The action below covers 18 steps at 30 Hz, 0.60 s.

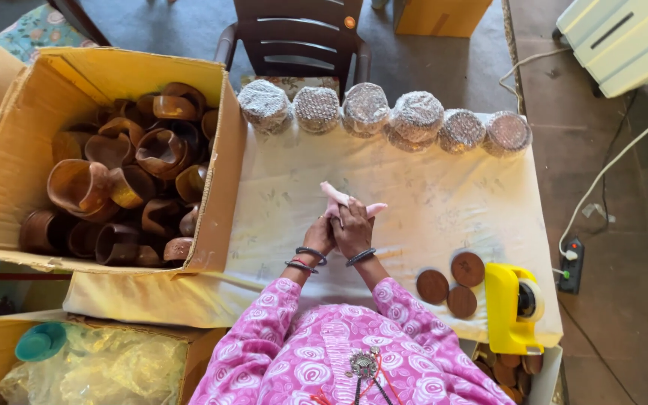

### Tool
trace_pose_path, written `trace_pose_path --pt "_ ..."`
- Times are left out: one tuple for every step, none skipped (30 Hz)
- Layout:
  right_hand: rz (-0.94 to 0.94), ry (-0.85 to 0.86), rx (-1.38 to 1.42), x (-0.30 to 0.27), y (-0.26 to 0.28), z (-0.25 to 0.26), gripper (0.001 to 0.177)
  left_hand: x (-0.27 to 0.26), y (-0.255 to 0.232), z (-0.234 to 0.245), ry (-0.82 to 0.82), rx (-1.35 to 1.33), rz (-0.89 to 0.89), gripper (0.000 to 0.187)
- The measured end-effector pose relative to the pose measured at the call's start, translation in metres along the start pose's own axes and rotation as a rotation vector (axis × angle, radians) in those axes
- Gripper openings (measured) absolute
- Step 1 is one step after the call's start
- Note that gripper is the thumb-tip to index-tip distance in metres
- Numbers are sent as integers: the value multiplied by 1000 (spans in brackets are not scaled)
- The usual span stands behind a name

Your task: Wiping and cleaning terracotta cups with a cloth and organizing them for packing.

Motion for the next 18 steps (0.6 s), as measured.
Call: trace_pose_path --pt "-95 61 -15 7 -7 -8 39 -9 -15 13 17 -63 20 66" --pt "-189 123 -31 14 -15 -16 35 -18 -31 25 34 -127 40 95" --pt "-182 125 -29 14 -32 -28 35 -23 -31 24 27 -129 43 95" --pt "-257 172 -32 14 -53 -41 34 -28 -35 24 -8 -100 -52 88" --pt "-325 219 -31 17 -71 -56 34 -34 -38 27 -50 -67 -144 82" --pt "-310 221 -26 16 -103 -70 34 -32 -33 21 -65 -66 -138 82" --pt "-343 258 161 14 -132 -90 35 -34 -29 18 -115 -57 -243 82" --pt "-375 297 348 13 -160 -112 37 -36 -25 15 -164 -45 -347 82" --pt "-348 313 358 13 -153 -105 37 -39 -24 13 -191 -40 -330 82" --pt "-445 293 460 11 -151 -98 37 -40 -20 10 -169 -1 -255 78" --pt "-538 280 558 11 -149 -91 37 -39 -17 7 -152 33 -177 74" --pt "-507 303 566 4 -136 -91 37 -44 -30 15 -185 33 -157 74" --pt "-378 195 435 -2 -124 -83 37 -47 -38 18 -137 103 -6 69" --pt "-246 83 311 -8 -112 -75 37 -50 -46 22 -86 166 148 65" --pt "-222 105 319 -15 -92 -69 37 -55 -48 25 -108 155 170 65" --pt "-114 29 230 -21 -70 -58 31 -58 -53 29 -171 166 113 68" --pt "-11 -54 140 -30 -51 -45 27 -60 -60 31 -229 178 50 74" --pt "8 -40 146 -27 -44 -41 27 -62 -63 36 -245 170 66 74"
Point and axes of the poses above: each hand's wrist, its own x-axis towards the middle knuckle, its own z-axis out of the back of the hand, y = z × x, the point moved 4 cm from there along x, towards the middle knuckle, and after that the axes turned 7 degrees about y, right-handed, at the moved point
